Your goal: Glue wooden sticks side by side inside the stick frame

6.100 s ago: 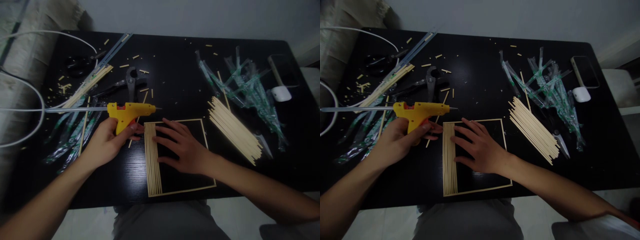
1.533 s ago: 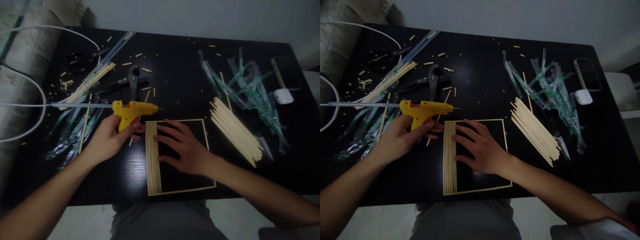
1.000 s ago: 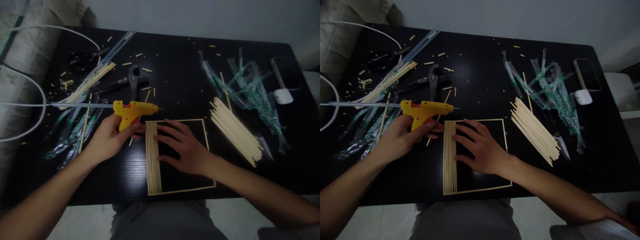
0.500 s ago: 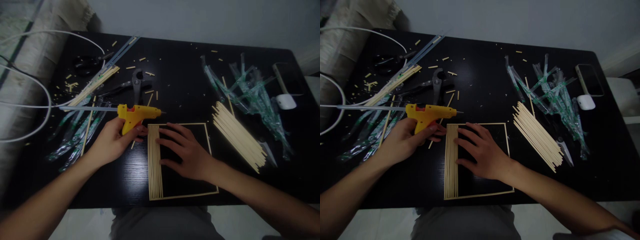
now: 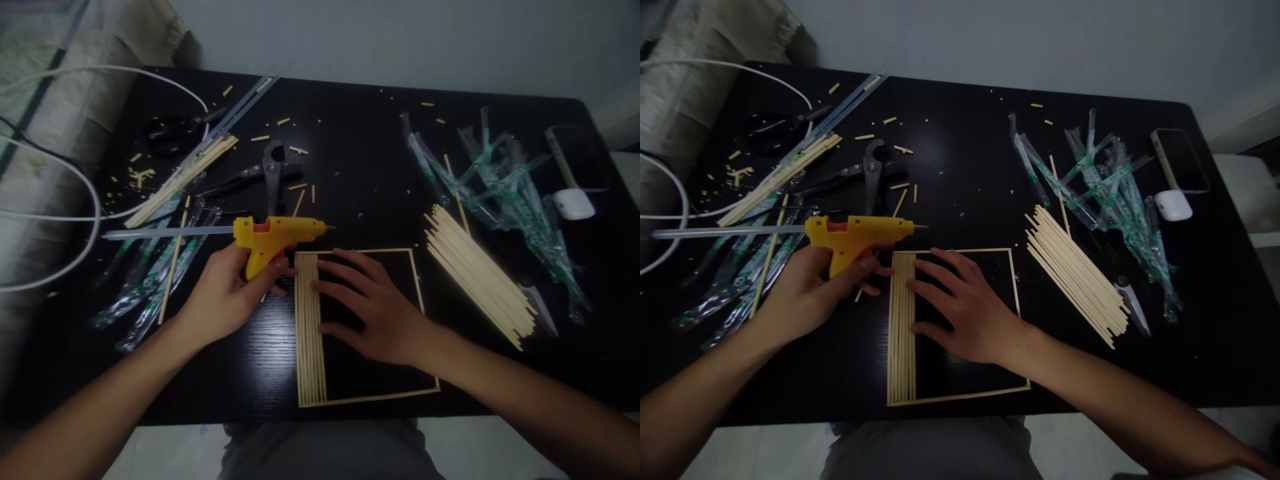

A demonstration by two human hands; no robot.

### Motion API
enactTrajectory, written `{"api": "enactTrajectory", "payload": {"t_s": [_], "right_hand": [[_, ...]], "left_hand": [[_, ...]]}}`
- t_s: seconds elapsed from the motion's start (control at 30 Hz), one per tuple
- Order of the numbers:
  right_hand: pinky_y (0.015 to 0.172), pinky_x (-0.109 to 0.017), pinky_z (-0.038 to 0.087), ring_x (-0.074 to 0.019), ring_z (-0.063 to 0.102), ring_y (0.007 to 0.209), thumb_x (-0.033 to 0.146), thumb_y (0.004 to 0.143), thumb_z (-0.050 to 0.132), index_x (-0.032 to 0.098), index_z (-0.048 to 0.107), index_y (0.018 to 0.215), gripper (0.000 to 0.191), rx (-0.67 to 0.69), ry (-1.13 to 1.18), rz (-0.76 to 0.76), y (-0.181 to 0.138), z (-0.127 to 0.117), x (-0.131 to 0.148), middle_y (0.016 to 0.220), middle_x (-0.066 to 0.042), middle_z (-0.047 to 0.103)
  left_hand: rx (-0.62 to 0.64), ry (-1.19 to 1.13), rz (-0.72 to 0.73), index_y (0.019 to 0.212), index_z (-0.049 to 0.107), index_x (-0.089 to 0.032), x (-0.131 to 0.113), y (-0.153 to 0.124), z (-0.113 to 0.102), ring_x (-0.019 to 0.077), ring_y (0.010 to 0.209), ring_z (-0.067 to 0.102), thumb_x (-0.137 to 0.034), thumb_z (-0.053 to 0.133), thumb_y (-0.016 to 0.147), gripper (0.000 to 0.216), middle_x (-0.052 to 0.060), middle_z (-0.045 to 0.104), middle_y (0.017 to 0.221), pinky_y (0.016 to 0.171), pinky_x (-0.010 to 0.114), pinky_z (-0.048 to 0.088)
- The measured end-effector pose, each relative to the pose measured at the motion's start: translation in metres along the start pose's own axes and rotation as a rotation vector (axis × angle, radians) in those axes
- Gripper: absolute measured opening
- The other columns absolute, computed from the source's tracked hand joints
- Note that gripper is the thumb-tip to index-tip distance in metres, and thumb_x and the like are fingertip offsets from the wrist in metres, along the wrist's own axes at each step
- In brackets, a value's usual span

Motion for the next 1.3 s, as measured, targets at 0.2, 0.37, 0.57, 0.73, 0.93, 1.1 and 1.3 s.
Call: {"api": "enactTrajectory", "payload": {"t_s": [0.2, 0.37, 0.57, 0.73, 0.93, 1.1, 1.3], "right_hand": [[0.125, -0.068, 0.050, -0.0405, 0.049, 0.159, 0.045, 0.106, 0.076, 0.018, 0.066, 0.147, 0.050, -0.027, -0.007, -0.009, 0.0002, -0.0011, 0.0005, 0.160, -0.017, 0.066], [0.124, -0.067, 0.050, -0.0405, 0.049, 0.159, 0.046, 0.106, 0.076, 0.018, 0.065, 0.147, 0.050, -0.019, -0.015, -0.014, -0.0003, -0.0003, 0.0006, 0.160, -0.017, 0.066], [0.125, -0.068, 0.049, -0.0403, 0.048, 0.160, 0.045, 0.106, 0.077, 0.019, 0.065, 0.147, 0.050, -0.027, -0.009, -0.010, -0.0009, -0.0004, -0.0001, 0.159, -0.017, 0.066], [0.126, -0.069, 0.048, -0.0398, 0.047, 0.162, 0.046, 0.106, 0.076, 0.022, 0.065, 0.149, 0.051, -0.008, 0.003, 0.003, -0.0001, 0.0005, -0.0015, 0.161, -0.016, 0.065], [0.126, -0.070, 0.048, -0.0400, 0.047, 0.162, 0.044, 0.105, 0.077, 0.021, 0.064, 0.149, 0.051, -0.004, 0.003, -0.002, 0.0004, 0.0002, -0.0014, 0.161, -0.017, 0.065], [0.125, -0.068, 0.049, -0.0405, 0.048, 0.161, 0.044, 0.105, 0.077, 0.019, 0.063, 0.148, 0.052, -0.020, -0.001, -0.018, 0.0006, -0.0004, -0.0002, 0.160, -0.018, 0.065], [0.125, -0.068, 0.049, -0.0394, 0.048, 0.161, 0.045, 0.106, 0.076, 0.021, 0.063, 0.149, 0.051, -0.024, -0.009, -0.019, 0.0007, -0.0007, 0.0000, 0.161, -0.017, 0.064]], "left_hand": [[0.020, 0.001, -0.018, 0.125, 0.077, -0.017, 0.0000, 0.0004, 0.0006, 0.0337, 0.101, 0.085, -0.059, 0.081, 0.095, 0.052, 0.018, 0.080, 0.133, 0.071, 0.041, 0.076], [0.029, 0.024, -0.033, 0.124, 0.078, -0.017, -0.0011, 0.0013, 0.0002, 0.0346, 0.101, 0.085, -0.063, 0.081, 0.094, 0.055, 0.017, 0.082, 0.130, 0.075, 0.044, 0.076], [0.043, 0.011, -0.043, 0.126, 0.078, -0.016, -0.0011, 0.0011, 0.0016, 0.0326, 0.100, 0.085, -0.061, 0.080, 0.095, 0.054, 0.018, 0.080, 0.133, 0.075, 0.040, 0.075], [0.035, 0.006, -0.052, 0.125, 0.078, -0.016, -0.0002, 0.0012, 0.0010, 0.0318, 0.099, 0.085, -0.060, 0.081, 0.095, 0.053, 0.018, 0.081, 0.131, 0.075, 0.039, 0.075], [0.029, 0.020, -0.052, 0.125, 0.078, -0.017, -0.0009, 0.0009, 0.0003, 0.0305, 0.097, 0.084, -0.061, 0.080, 0.095, 0.054, 0.016, 0.083, 0.123, 0.076, 0.038, 0.075], [0.031, 0.012, -0.047, 0.124, 0.078, -0.015, -0.0024, 0.0009, 0.0010, 0.0305, 0.098, 0.084, -0.061, 0.080, 0.095, 0.054, 0.017, 0.082, 0.128, 0.076, 0.038, 0.075], [0.031, 0.007, -0.043, 0.124, 0.078, -0.017, -0.0013, 0.0011, 0.0013, 0.0300, 0.098, 0.084, -0.061, 0.080, 0.095, 0.053, 0.016, 0.082, 0.127, 0.077, 0.038, 0.075]]}}
Point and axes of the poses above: each hand's wrist, its own y-axis towards the middle knuckle, its own z-axis out of the palm, x = y × z, the point moved 9 cm from there along y, towards the middle knuckle
